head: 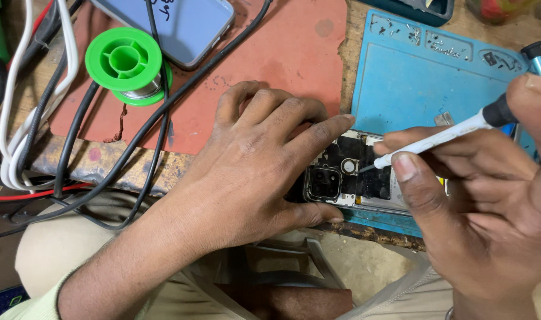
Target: The person uses a white plastic tool to pry and separate components around the camera module of a disassembled smartphone. They then use tweezers to remove small parts and adhesive residue from the camera area. Finally, they flip the phone over and inspect the front screen.
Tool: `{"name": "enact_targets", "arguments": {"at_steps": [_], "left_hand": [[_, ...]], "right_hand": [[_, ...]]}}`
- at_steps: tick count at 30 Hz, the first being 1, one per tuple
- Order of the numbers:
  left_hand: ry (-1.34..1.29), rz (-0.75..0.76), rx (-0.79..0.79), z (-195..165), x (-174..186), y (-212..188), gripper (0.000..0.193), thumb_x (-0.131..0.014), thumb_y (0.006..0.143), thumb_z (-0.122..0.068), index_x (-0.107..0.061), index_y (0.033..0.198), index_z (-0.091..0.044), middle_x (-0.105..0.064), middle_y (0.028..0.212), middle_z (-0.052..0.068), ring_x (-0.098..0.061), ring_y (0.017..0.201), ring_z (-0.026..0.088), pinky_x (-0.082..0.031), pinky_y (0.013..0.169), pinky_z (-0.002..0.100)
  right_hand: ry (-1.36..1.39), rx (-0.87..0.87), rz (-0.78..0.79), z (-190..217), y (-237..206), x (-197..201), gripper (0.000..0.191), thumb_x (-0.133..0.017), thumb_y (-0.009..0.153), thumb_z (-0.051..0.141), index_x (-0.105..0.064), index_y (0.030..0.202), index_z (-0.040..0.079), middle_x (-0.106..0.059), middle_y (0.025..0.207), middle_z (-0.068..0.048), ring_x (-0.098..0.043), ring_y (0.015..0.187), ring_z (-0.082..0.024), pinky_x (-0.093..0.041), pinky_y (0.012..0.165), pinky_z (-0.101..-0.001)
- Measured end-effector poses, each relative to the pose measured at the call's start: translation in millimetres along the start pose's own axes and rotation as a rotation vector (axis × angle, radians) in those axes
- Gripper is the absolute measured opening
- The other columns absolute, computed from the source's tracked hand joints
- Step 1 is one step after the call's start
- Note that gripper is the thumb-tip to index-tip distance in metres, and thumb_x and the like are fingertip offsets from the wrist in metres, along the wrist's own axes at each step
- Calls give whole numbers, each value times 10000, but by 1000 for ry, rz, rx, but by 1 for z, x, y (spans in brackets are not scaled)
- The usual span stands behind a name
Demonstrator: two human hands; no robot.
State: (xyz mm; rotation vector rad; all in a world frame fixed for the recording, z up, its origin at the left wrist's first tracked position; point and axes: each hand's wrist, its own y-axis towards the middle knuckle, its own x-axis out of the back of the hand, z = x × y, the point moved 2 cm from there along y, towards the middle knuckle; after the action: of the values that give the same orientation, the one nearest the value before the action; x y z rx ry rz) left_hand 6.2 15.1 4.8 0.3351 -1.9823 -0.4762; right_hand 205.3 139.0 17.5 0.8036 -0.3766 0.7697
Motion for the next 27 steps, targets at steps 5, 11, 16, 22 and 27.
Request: {"name": "enact_targets", "arguments": {"at_steps": [5,11,16,22,27], "left_hand": [[-1,7,5,0,1,0,936,-864,730,-587,-550,1451,-81,-568,1331,117,-498,1278,340,-283,1156,569],[16,7,5,-1,0,0,950,-871,710,-573,-552,1451,-73,-568,1324,122,-496,1265,350,-277,1148,577],[17,6,5,0,0,1,943,-874,707,-580,-560,1444,-82,-571,1331,117,-496,1271,344,-282,1155,573],[20,-9,-5,0,1,2,957,-866,686,-598,-562,1427,-74,-575,1310,116,-496,1261,342,-284,1134,573],[7,-3,-2,1,1,1,927,-858,729,-596,-561,1439,-78,-573,1323,119,-492,1270,343,-281,1145,566]], "right_hand": [[-9,19,-31,-2,5,-4,858,-780,984,-68,-182,1585,69,-667,1126,-257,-754,1003,-292,-680,851,-320],[7,31,-49,-10,-6,-2,690,-704,1116,-140,-289,1592,138,-641,1138,-216,-725,1044,-238,-615,997,-332],[70,71,-1,-12,-3,2,663,-683,1137,-142,-306,1589,163,-672,1119,-197,-749,1064,-227,-621,1005,-328],[11,33,3,3,1,-2,655,-653,1172,-120,-234,1612,123,-720,1166,-234,-793,1095,-257,-666,991,-330],[-44,61,-1,1,10,-5,819,-751,1032,-68,-187,1601,100,-666,1166,-272,-727,1007,-287,-653,876,-318]]}}
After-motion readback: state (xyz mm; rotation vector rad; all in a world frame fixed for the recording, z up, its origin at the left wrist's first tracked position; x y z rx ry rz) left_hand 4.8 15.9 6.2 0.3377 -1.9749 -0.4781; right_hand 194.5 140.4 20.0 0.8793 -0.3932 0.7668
